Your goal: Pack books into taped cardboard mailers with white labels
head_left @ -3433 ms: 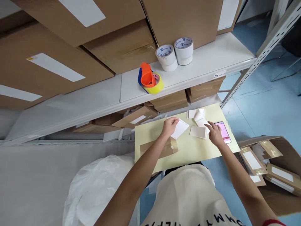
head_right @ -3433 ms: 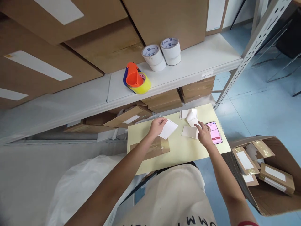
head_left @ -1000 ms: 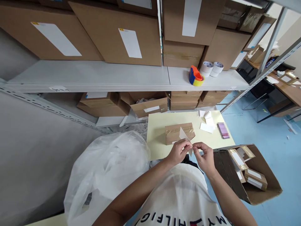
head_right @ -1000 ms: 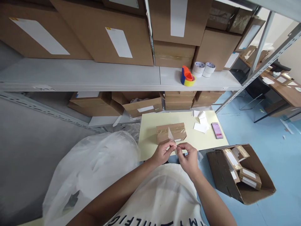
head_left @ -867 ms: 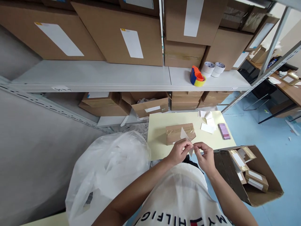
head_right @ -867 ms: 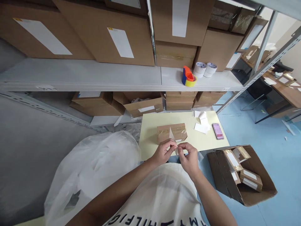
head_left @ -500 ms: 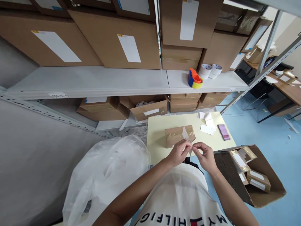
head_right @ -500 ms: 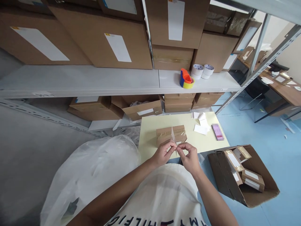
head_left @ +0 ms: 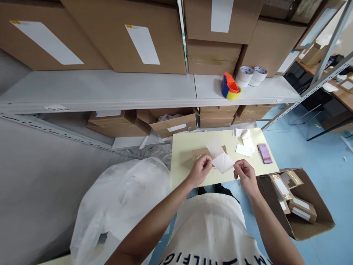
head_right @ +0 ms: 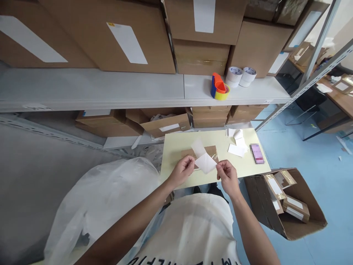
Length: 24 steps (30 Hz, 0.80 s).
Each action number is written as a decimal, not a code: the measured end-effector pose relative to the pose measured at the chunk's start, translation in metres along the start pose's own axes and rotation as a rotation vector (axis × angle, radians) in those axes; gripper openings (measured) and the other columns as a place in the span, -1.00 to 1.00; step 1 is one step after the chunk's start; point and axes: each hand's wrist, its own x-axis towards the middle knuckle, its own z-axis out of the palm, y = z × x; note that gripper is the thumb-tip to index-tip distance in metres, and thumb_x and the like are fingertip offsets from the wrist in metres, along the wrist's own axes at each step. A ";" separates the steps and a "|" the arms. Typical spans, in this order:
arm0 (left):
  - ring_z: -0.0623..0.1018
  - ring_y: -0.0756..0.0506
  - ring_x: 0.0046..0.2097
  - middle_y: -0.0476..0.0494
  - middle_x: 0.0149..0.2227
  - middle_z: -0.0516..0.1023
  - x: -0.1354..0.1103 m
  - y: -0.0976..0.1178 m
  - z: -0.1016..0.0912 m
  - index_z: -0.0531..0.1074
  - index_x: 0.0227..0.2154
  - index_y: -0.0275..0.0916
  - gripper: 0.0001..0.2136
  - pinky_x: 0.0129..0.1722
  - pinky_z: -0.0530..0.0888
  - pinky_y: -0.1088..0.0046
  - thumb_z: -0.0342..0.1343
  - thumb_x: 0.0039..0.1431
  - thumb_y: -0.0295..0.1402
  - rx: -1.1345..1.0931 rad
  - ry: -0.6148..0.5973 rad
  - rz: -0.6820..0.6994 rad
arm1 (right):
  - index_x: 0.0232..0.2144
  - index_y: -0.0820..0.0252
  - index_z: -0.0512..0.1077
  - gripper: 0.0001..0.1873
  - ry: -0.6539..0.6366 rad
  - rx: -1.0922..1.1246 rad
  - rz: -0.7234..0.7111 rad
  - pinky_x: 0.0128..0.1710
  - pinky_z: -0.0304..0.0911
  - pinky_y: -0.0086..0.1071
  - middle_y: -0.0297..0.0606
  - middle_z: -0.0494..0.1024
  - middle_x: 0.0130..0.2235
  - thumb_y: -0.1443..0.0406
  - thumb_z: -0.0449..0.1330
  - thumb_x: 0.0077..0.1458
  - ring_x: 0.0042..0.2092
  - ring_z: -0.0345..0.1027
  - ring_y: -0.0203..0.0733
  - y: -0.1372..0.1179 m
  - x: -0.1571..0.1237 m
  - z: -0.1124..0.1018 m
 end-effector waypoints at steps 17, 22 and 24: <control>0.38 0.06 -0.69 0.02 -0.58 0.51 0.055 -0.003 -0.099 0.24 -0.49 -0.20 -0.86 -0.71 0.26 0.61 0.07 -0.09 -0.28 0.056 0.796 -0.367 | -0.35 0.16 0.35 -0.58 -0.168 -0.050 0.085 -0.53 0.45 -0.34 -0.17 0.65 -0.30 -0.07 0.20 0.06 -0.54 0.50 -0.23 0.022 0.116 -0.009; 0.53 -0.05 -0.54 0.00 -0.60 0.48 0.078 -0.008 -0.171 0.34 -0.49 -0.21 -0.96 -0.48 0.47 0.49 0.00 -0.03 -0.39 0.511 1.008 -0.358 | -0.32 0.16 0.34 -0.61 -0.061 -0.122 0.003 -0.51 0.45 -0.34 -0.13 0.64 -0.26 -0.04 0.16 0.12 -0.49 0.53 -0.19 0.024 0.124 -0.016; 0.60 -0.14 -0.38 -0.08 -0.57 0.53 0.092 -0.003 -0.197 0.38 -0.55 -0.22 -0.94 -0.30 0.51 0.41 0.02 -0.05 -0.42 0.723 0.953 -0.367 | -0.33 0.17 0.34 -0.62 -0.070 -0.127 -0.015 -0.52 0.44 -0.34 -0.11 0.64 -0.25 -0.03 0.16 0.13 -0.50 0.53 -0.18 0.022 0.119 -0.013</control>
